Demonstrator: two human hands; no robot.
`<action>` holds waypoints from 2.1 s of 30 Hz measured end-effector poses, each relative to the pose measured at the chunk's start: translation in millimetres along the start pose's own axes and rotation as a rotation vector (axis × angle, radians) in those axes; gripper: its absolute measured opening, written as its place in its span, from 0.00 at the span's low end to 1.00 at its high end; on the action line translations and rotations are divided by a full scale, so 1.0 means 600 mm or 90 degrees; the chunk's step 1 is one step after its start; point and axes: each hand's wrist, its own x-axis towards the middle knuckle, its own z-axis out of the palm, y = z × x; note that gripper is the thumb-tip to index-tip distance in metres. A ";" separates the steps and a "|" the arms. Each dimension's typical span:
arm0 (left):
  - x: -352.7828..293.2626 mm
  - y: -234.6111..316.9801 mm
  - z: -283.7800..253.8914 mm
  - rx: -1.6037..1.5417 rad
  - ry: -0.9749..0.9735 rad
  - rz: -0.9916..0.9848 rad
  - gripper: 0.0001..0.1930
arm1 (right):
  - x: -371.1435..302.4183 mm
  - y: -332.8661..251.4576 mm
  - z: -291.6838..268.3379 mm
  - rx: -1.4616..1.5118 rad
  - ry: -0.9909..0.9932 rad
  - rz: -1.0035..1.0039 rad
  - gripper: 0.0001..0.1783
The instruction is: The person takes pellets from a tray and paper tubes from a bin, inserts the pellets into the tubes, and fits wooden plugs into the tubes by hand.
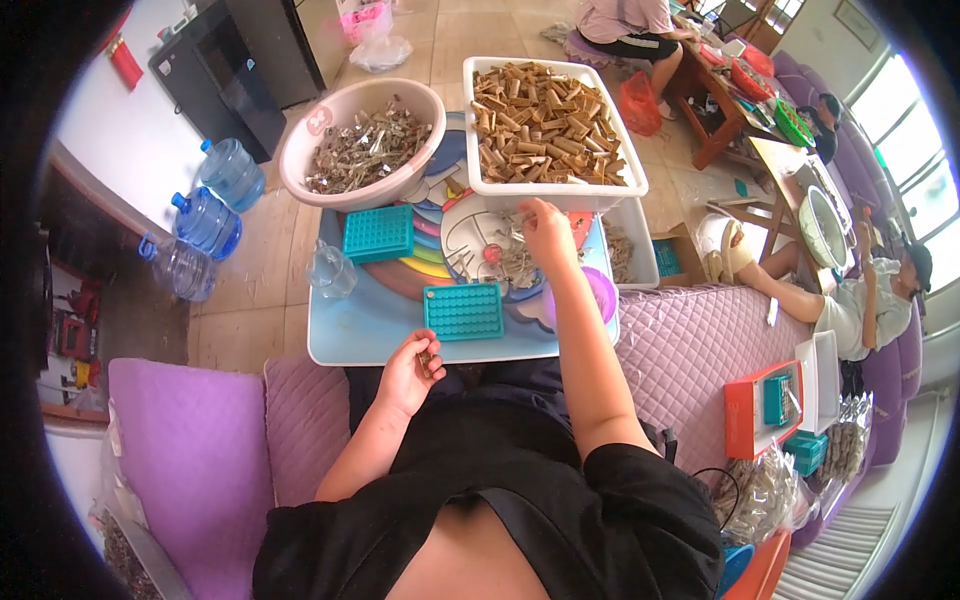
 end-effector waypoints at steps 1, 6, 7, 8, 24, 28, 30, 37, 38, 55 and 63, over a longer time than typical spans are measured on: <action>0.001 0.001 0.000 -0.002 -0.002 -0.002 0.04 | -0.003 0.005 0.007 -0.063 -0.011 -0.044 0.16; -0.003 0.002 -0.008 -0.008 0.012 0.008 0.04 | -0.034 -0.063 0.056 -0.467 -0.068 -0.174 0.15; -0.001 0.000 -0.008 -0.007 0.012 0.005 0.04 | -0.036 -0.063 0.072 -0.468 -0.066 -0.172 0.15; 0.001 -0.001 -0.008 -0.006 0.010 0.004 0.04 | -0.038 -0.066 0.092 -0.484 -0.215 -0.104 0.15; 0.001 -0.008 -0.006 0.007 0.023 -0.011 0.05 | -0.040 -0.058 0.051 0.006 0.021 -0.028 0.09; 0.000 -0.008 0.013 0.080 -0.017 -0.039 0.07 | -0.071 -0.128 -0.016 0.434 -0.112 0.114 0.05; -0.002 -0.004 0.029 0.112 -0.052 -0.047 0.10 | -0.103 -0.143 -0.030 0.523 -0.169 0.098 0.05; 0.005 0.007 0.084 0.101 -0.144 -0.020 0.16 | -0.224 -0.148 -0.041 0.618 -0.297 0.008 0.05; 0.005 0.007 0.085 0.121 -0.128 0.001 0.15 | -0.230 -0.144 -0.043 0.617 -0.296 0.010 0.05; -0.002 0.007 0.037 0.036 -0.059 -0.023 0.11 | -0.256 -0.141 -0.042 0.680 -0.377 -0.009 0.04; 0.000 0.018 0.034 0.110 -0.053 0.103 0.12 | -0.255 -0.133 -0.053 0.742 -0.434 0.047 0.04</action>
